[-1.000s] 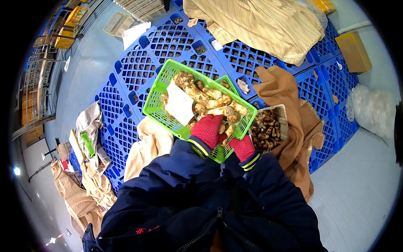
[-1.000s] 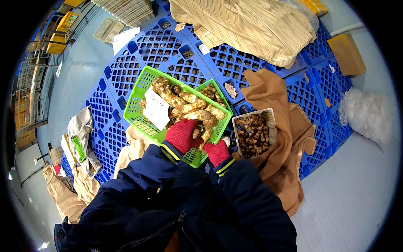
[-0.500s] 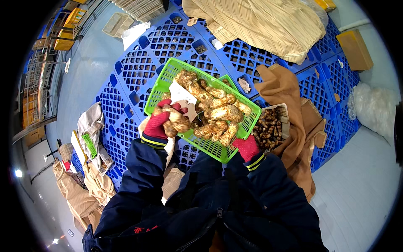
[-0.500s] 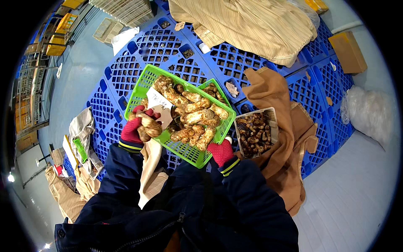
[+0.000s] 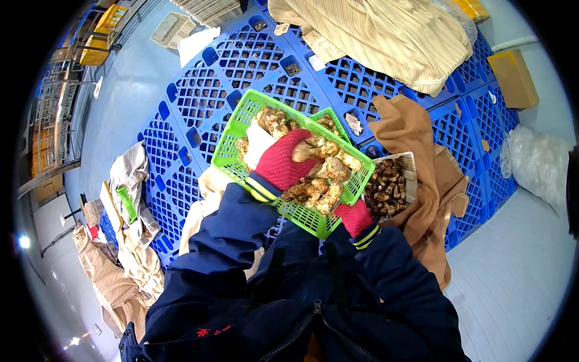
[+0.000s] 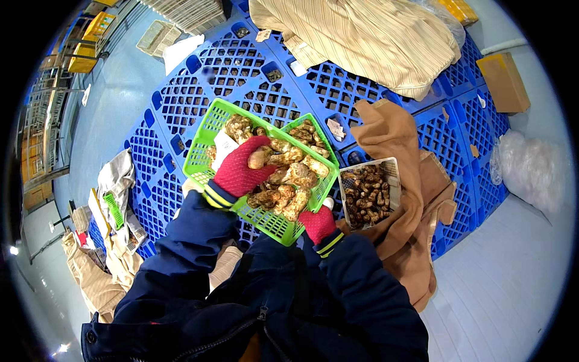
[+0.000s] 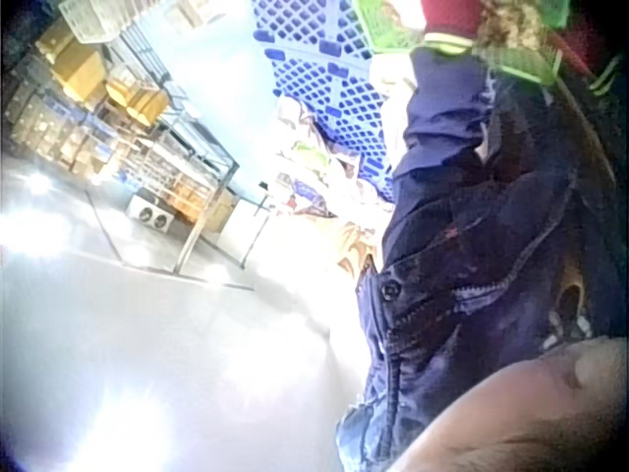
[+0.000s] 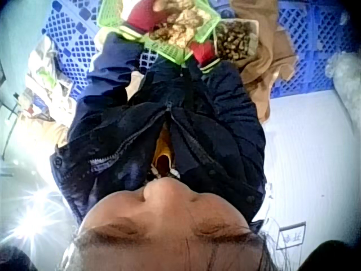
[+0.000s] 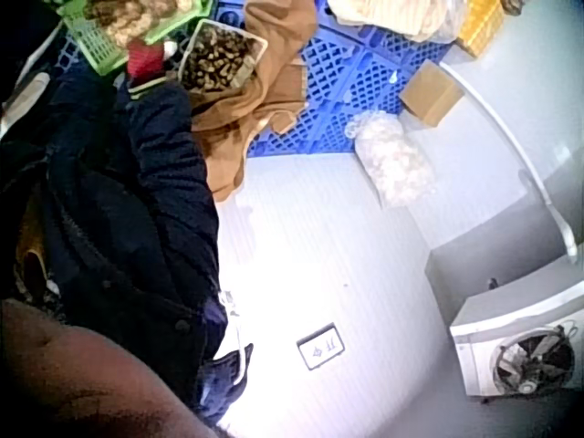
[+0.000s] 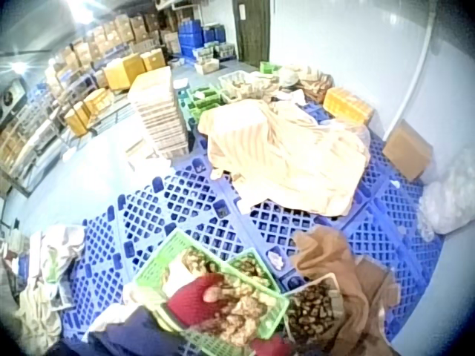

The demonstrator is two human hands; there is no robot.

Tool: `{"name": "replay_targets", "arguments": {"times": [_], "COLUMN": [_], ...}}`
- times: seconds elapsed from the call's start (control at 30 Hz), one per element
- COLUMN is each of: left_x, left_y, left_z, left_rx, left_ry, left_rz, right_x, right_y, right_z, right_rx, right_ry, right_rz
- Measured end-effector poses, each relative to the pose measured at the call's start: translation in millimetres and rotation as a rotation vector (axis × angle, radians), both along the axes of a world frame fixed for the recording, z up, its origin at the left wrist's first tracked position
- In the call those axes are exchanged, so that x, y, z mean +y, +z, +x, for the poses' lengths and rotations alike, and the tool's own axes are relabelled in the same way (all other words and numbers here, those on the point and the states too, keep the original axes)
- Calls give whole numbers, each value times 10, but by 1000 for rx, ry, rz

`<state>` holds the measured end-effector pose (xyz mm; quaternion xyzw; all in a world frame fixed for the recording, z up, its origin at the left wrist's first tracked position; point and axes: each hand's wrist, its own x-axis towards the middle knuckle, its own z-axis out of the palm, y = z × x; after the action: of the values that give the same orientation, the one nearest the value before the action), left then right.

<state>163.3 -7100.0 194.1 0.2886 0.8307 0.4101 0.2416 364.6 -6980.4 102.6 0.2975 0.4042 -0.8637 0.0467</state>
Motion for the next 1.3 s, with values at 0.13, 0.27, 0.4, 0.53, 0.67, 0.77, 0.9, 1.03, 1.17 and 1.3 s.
{"name": "replay_targets", "arguments": {"times": [0.13,0.27,0.4,0.53,0.67,0.77,0.9,1.03,1.17,1.3], "left_x": [227,320,345,327,215,160,152,311,163,27], "left_y": [-138,-205,-333,-189,-191,20,15,60,148,71], "left_z": [78,91,184,153,57,231,600,688,791,696], "left_rx": [406,463,701,620,442,234,28,127,207,301], "left_ry": [-161,-189,-152,-222,-201,-135,-82,-70,-72,-19], "left_rz": [-536,-683,-628,-572,-348,-258,-158,-305,-297,-45], "right_x": [-103,-110,-144,-143,-145,-101,-134,-193,-185,-60], "right_y": [153,147,123,106,114,97,19,-258,94,123], "right_z": [-54,-58,-53,-45,-46,-66,-119,-73,-104,-125], "right_rx": [-2,-33,-53,-68,-89,-116,-69,258,36,-34], "right_ry": [57,105,123,147,178,202,65,-307,-59,94], "right_rz": [-60,28,89,124,150,153,-86,-1031,-389,-173]}}
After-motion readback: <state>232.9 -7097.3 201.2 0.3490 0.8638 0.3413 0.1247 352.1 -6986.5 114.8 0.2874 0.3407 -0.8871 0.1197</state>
